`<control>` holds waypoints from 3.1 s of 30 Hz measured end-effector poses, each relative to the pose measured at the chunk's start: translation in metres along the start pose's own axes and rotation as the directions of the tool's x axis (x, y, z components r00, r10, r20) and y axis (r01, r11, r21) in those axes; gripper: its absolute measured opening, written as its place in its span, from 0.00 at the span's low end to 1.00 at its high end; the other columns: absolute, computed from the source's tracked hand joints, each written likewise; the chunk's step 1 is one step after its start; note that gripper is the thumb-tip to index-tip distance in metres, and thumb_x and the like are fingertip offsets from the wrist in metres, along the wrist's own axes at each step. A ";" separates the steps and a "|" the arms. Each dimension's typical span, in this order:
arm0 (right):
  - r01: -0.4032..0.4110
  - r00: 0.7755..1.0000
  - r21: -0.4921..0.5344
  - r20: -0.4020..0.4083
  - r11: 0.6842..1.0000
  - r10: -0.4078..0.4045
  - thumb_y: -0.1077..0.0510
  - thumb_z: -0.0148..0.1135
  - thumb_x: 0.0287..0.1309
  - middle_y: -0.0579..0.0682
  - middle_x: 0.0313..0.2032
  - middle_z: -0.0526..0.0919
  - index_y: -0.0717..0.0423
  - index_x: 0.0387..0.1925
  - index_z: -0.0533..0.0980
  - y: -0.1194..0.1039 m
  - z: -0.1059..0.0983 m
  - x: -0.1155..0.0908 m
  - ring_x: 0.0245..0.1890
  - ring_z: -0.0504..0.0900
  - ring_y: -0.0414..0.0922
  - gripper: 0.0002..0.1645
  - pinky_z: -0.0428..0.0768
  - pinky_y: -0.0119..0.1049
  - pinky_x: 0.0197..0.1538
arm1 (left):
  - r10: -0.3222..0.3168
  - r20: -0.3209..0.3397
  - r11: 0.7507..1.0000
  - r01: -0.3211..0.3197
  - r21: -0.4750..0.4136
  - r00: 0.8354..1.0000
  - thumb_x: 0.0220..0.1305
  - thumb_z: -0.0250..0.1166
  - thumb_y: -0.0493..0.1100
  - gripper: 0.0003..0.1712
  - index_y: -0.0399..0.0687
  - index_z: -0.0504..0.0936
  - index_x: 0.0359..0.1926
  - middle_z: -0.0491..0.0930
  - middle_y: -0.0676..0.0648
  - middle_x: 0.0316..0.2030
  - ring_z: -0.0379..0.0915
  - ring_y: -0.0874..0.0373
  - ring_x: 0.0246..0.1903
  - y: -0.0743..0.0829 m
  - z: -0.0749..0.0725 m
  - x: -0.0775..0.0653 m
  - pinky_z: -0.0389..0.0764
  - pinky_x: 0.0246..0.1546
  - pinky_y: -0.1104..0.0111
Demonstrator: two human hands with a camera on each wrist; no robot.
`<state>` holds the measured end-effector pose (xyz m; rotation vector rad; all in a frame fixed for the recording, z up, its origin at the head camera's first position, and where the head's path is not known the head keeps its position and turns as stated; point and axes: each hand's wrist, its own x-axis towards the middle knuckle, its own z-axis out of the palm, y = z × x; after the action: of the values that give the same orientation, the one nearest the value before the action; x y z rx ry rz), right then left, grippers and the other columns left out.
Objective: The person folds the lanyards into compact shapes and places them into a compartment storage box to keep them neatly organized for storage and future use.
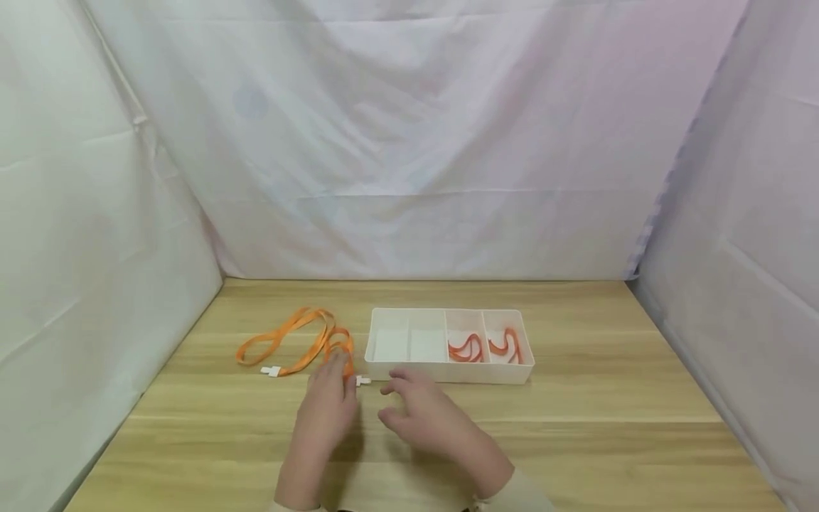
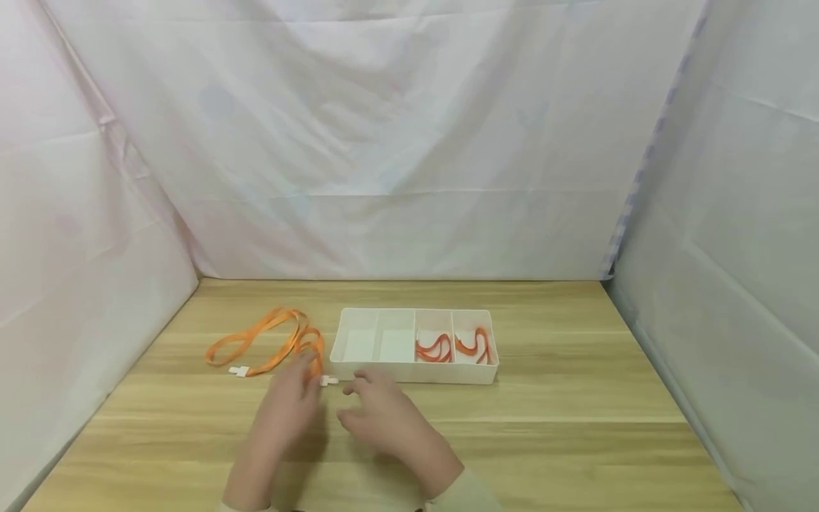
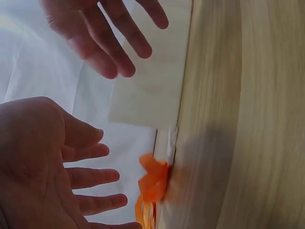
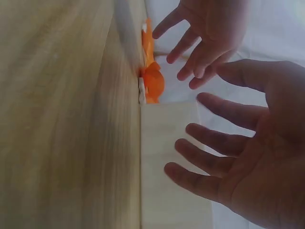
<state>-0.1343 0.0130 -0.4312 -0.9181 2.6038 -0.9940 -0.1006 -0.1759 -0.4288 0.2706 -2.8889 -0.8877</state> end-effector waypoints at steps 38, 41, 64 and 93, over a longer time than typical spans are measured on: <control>0.013 0.967 -0.733 0.183 0.680 0.179 0.55 0.70 0.59 0.47 0.24 0.78 0.54 0.24 0.83 -0.003 0.011 -0.039 0.29 0.76 0.45 0.10 0.83 0.40 0.37 | -0.033 0.254 0.989 -0.006 0.149 0.967 0.77 0.51 0.36 0.28 0.37 0.72 0.75 0.66 0.28 0.76 0.54 0.20 0.76 -0.037 -0.013 0.008 0.63 0.72 0.28; -0.081 0.963 -0.718 0.123 0.691 0.241 0.57 0.70 0.59 0.49 0.26 0.80 0.56 0.26 0.82 0.014 -0.001 -0.054 0.31 0.78 0.47 0.09 0.86 0.44 0.40 | -0.028 0.243 0.989 -0.009 0.150 0.970 0.77 0.53 0.37 0.26 0.37 0.74 0.72 0.69 0.28 0.75 0.58 0.18 0.74 -0.036 -0.015 0.009 0.66 0.70 0.28; -0.130 0.989 -0.625 -0.031 0.769 0.142 0.60 0.72 0.63 0.51 0.33 0.78 0.56 0.32 0.82 0.047 -0.041 -0.057 0.37 0.78 0.48 0.05 0.82 0.46 0.34 | 0.146 0.040 0.978 -0.151 0.141 0.988 0.61 0.78 0.43 0.16 0.50 0.78 0.24 0.79 0.51 0.27 0.75 0.54 0.32 0.002 -0.017 0.004 0.76 0.28 0.64; -0.092 0.991 0.408 0.126 0.908 0.044 0.49 0.63 0.76 0.48 0.30 0.86 0.51 0.43 0.85 0.038 -0.090 -0.044 0.37 0.85 0.49 0.11 0.77 0.36 0.38 | 0.448 0.352 0.829 -0.234 -0.508 0.822 0.73 0.70 0.54 0.11 0.66 0.88 0.54 0.89 0.61 0.50 0.81 0.61 0.57 0.039 0.016 0.004 0.77 0.68 0.44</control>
<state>-0.1534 0.1105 -0.3898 -0.7430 2.1868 -1.3595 -0.1127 -0.1360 -0.4194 -0.5809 -2.8338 -1.6723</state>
